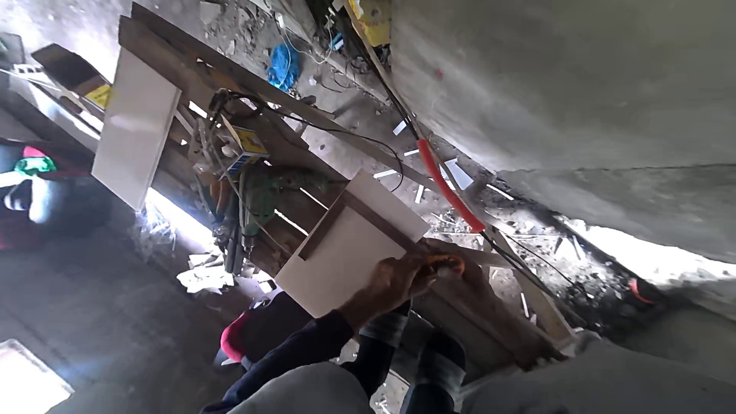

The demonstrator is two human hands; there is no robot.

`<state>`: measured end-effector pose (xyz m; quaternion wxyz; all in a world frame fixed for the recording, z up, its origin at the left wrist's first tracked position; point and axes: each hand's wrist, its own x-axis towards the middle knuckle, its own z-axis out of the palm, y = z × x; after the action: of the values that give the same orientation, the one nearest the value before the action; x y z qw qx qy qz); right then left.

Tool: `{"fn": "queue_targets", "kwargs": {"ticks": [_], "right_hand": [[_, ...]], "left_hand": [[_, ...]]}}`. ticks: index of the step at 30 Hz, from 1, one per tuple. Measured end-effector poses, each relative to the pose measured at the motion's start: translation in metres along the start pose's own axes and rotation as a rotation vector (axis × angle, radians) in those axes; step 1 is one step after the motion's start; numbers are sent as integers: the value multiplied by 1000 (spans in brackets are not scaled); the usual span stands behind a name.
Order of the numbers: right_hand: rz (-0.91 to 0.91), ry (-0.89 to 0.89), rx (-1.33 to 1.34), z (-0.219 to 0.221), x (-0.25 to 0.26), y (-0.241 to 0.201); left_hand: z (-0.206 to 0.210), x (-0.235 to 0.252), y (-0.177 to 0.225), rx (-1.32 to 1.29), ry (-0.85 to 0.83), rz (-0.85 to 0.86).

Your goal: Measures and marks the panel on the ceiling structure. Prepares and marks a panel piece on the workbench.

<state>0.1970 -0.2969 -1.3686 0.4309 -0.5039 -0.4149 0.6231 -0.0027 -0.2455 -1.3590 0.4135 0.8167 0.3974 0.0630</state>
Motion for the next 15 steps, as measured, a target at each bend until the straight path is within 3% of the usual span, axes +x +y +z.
{"fn": "queue_targets", "kwargs": {"ticks": [4, 7, 9, 11, 13, 15], "right_hand": [[-2, 232, 137, 13, 22, -15], [43, 275, 111, -7, 23, -41], [131, 204, -97, -20, 19, -45], [230, 91, -507, -26, 14, -35], [308, -62, -822, -26, 6, -19], [429, -134, -960, -21, -1, -12]], "left_hand": [[-31, 10, -10, -75, -44, 4], [-77, 18, -50, 110, 206, -43], [-110, 21, -84, 335, 281, -148], [-133, 15, -112, 464, 196, -226], [-139, 10, -134, 543, 164, -184], [-142, 15, -140, 607, 147, -149]]}}
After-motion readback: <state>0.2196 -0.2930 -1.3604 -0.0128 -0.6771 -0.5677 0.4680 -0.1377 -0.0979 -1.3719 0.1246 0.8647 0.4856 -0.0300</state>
